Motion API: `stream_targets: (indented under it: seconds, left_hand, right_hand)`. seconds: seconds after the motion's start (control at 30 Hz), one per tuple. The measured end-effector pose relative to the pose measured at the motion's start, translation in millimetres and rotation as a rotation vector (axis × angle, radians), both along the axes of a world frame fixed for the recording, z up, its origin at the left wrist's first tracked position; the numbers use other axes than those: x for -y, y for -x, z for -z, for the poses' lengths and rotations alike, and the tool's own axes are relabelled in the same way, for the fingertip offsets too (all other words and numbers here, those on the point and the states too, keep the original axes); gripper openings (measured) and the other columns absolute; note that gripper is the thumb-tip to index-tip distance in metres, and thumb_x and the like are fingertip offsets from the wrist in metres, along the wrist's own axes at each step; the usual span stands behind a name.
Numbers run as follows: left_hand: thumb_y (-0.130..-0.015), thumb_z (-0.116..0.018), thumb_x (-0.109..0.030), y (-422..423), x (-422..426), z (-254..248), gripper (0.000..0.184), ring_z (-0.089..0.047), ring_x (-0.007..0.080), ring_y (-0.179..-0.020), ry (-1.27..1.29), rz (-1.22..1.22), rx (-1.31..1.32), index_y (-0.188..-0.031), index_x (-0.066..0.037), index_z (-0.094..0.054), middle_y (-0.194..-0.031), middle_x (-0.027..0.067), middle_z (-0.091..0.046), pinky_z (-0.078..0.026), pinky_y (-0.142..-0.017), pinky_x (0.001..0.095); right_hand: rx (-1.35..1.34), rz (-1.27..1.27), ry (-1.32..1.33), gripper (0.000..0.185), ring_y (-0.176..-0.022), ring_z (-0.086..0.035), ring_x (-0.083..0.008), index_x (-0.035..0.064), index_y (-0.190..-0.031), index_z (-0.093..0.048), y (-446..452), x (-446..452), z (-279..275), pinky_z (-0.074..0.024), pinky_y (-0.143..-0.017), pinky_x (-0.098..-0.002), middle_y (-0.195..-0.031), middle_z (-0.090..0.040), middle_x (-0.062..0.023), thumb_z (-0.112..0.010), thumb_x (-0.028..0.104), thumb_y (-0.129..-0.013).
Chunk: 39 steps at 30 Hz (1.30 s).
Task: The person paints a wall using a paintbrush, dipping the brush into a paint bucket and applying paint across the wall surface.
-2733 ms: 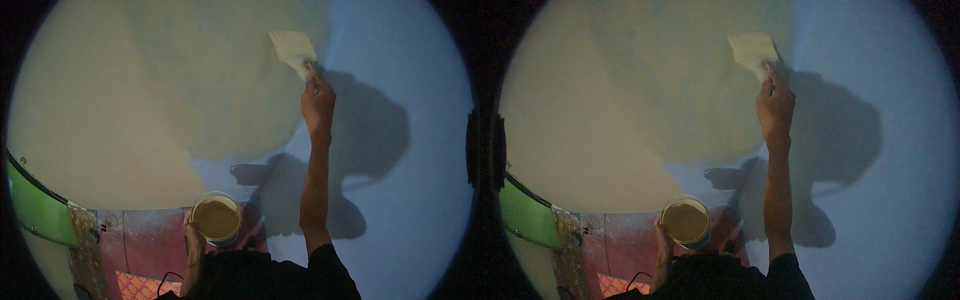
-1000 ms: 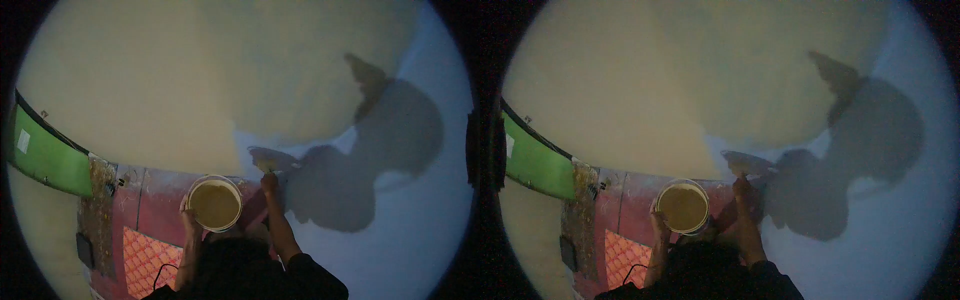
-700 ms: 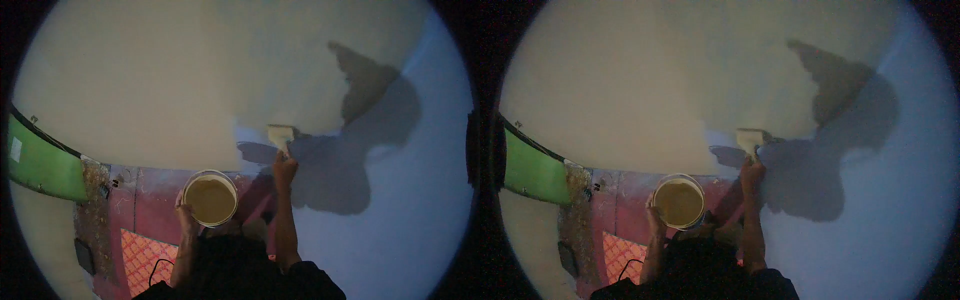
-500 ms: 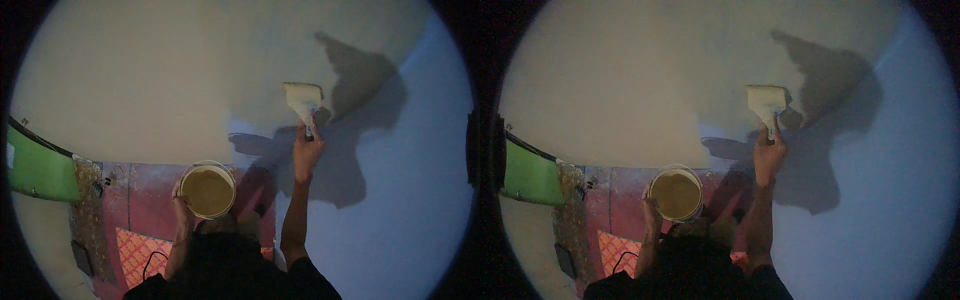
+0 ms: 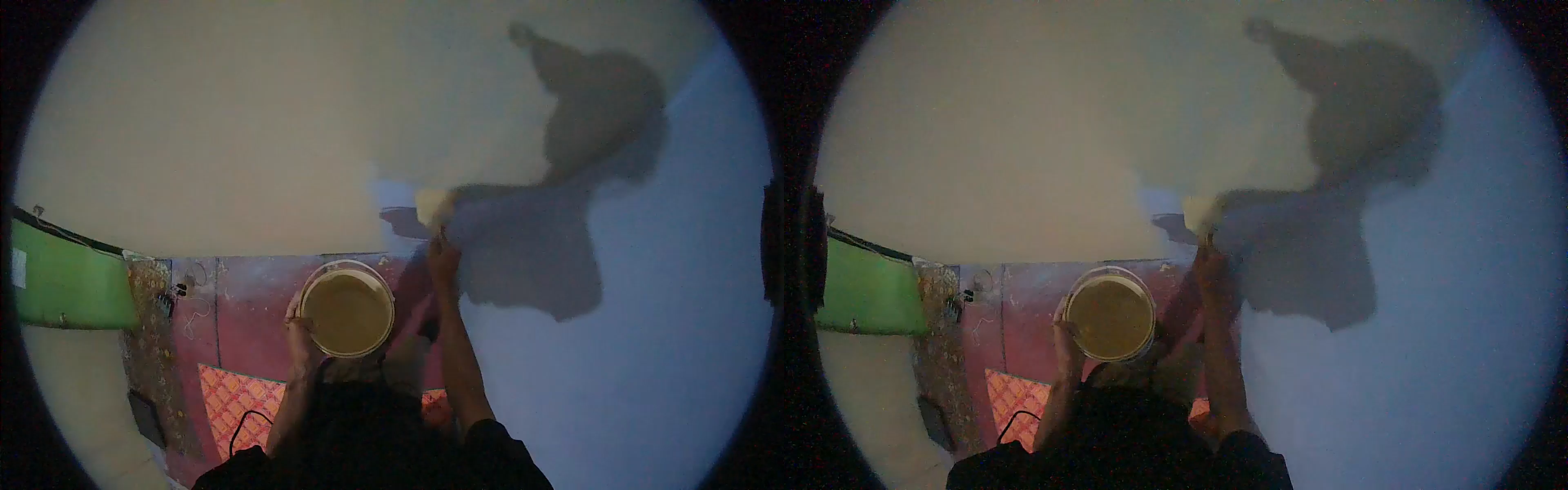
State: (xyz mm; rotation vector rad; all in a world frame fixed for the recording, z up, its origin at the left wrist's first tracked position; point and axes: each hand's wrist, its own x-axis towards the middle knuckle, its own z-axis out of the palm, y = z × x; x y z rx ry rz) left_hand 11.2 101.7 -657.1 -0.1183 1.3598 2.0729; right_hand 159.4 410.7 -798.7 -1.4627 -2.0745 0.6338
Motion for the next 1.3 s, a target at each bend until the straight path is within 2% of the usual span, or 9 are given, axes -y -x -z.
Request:
stream_targets:
  seconds: [0.07,0.17,0.27,0.4,0.47,0.63,0.7,0.93,1.3]
  left_hand:
    - [-0.067,-0.039,0.004,-2.0,6.6,-9.2,0.063,-0.060,0.0226,-0.107,-0.036,0.040,-0.102,-0.129,0.004,-0.052,-0.119,0.0117,-0.062,-0.051,-0.086,0.0334]
    - [-0.072,-0.041,0.002,-7.6,7.6,-28.1,0.058,-0.060,0.0195,-0.103,-0.040,-0.056,-0.079,-0.129,0.003,-0.051,-0.116,0.0108,-0.062,-0.052,-0.083,0.0310]
    - [-0.074,-0.040,0.000,-13.4,14.9,5.9,0.055,-0.061,0.0197,-0.101,0.002,-0.080,-0.014,-0.128,0.003,-0.052,-0.115,0.0118,-0.062,-0.053,-0.084,0.0314]
    - [-0.080,-0.047,-0.015,-14.9,4.3,16.5,0.055,-0.054,0.0262,-0.116,-0.068,0.024,-0.172,-0.133,0.001,-0.048,-0.128,0.0127,-0.055,-0.046,-0.098,0.0388]
    - [-0.072,-0.036,0.001,-18.4,-10.2,8.3,0.055,-0.061,0.0245,-0.102,-0.055,-0.196,-0.125,-0.124,0.005,-0.054,-0.115,0.0157,-0.061,-0.052,-0.088,0.0336]
    - [-0.077,-0.042,-0.007,-12.4,-7.1,19.0,0.059,-0.054,0.0277,-0.119,-0.023,-0.044,-0.171,-0.135,0.004,-0.046,-0.129,0.0155,-0.056,-0.045,-0.102,0.0389]
    - [-0.076,-0.041,-0.006,-12.9,-8.6,24.0,0.061,-0.054,0.0280,-0.120,0.057,-0.124,-0.137,-0.135,0.004,-0.046,-0.129,0.0160,-0.055,-0.045,-0.102,0.0389]
    - [-0.065,-0.035,0.010,-8.1,-10.2,27.5,0.068,-0.059,0.0270,-0.111,-0.065,-0.254,-0.036,-0.132,0.008,-0.046,-0.126,0.0190,-0.057,-0.051,-0.089,0.0322]
    - [-0.065,-0.036,0.008,-13.5,-21.3,-10.0,0.064,-0.061,0.0260,-0.108,-0.060,-0.129,-0.160,-0.128,0.007,-0.051,-0.122,0.0165,-0.060,-0.052,-0.092,0.0349]
  right_hand:
    - [0.267,0.027,0.147,0.037,-0.079,-0.065,-0.0410,-0.0004,-0.097,-0.069,-11.9,33.1,9.8,-0.0510,-0.072,-0.0473,-0.085,-0.067,-0.0231,-0.058,0.034,-0.092]
    - [0.153,-0.014,-0.271,0.046,-0.081,-0.064,-0.0449,-0.0001,-0.093,-0.069,4.9,62.6,-25.0,-0.0500,-0.076,-0.0535,-0.087,-0.067,-0.0257,-0.054,0.043,-0.092]
    - [0.459,-0.146,0.149,0.044,-0.082,-0.064,-0.0453,0.0010,-0.096,-0.069,20.1,64.6,-69.5,-0.0500,-0.078,-0.0544,-0.088,-0.067,-0.0263,-0.053,0.042,-0.092]
    - [0.025,-0.061,0.271,0.035,-0.086,-0.066,-0.0445,0.0020,-0.104,-0.068,58.8,44.2,-108.2,-0.0514,-0.078,-0.0517,-0.090,-0.067,-0.0278,-0.059,0.032,-0.090]
    - [-0.104,-0.096,0.200,0.035,-0.089,-0.066,-0.0443,0.0022,-0.111,-0.067,66.0,42.6,-125.1,-0.0522,-0.078,-0.0498,-0.094,-0.067,-0.0284,-0.061,0.029,-0.090]
    - [-0.742,-0.096,0.000,0.043,-0.082,-0.070,-0.0344,0.0026,-0.133,-0.055,61.6,56.9,-287.4,-0.0549,-0.070,-0.0403,-0.095,-0.070,-0.0234,-0.060,0.004,-0.090]
    - [-0.768,-0.113,-0.372,0.037,-0.096,-0.065,-0.0186,-0.0026,-0.130,-0.057,54.1,42.9,-309.0,-0.0510,-0.084,-0.0335,-0.113,-0.068,-0.0185,-0.059,0.002,-0.093]
    - [-0.481,-0.184,-0.556,0.047,-0.073,-0.067,-0.0304,0.0027,-0.135,-0.053,78.2,21.5,-233.1,-0.0529,-0.064,-0.0379,-0.085,-0.067,-0.0208,-0.061,0.004,-0.089]
    - [0.010,-0.048,0.145,0.043,-0.076,-0.065,-0.0424,0.0074,-0.133,-0.055,64.5,54.5,-45.0,-0.0526,-0.066,-0.0485,-0.079,-0.065,-0.0254,-0.045,0.031,-0.099]
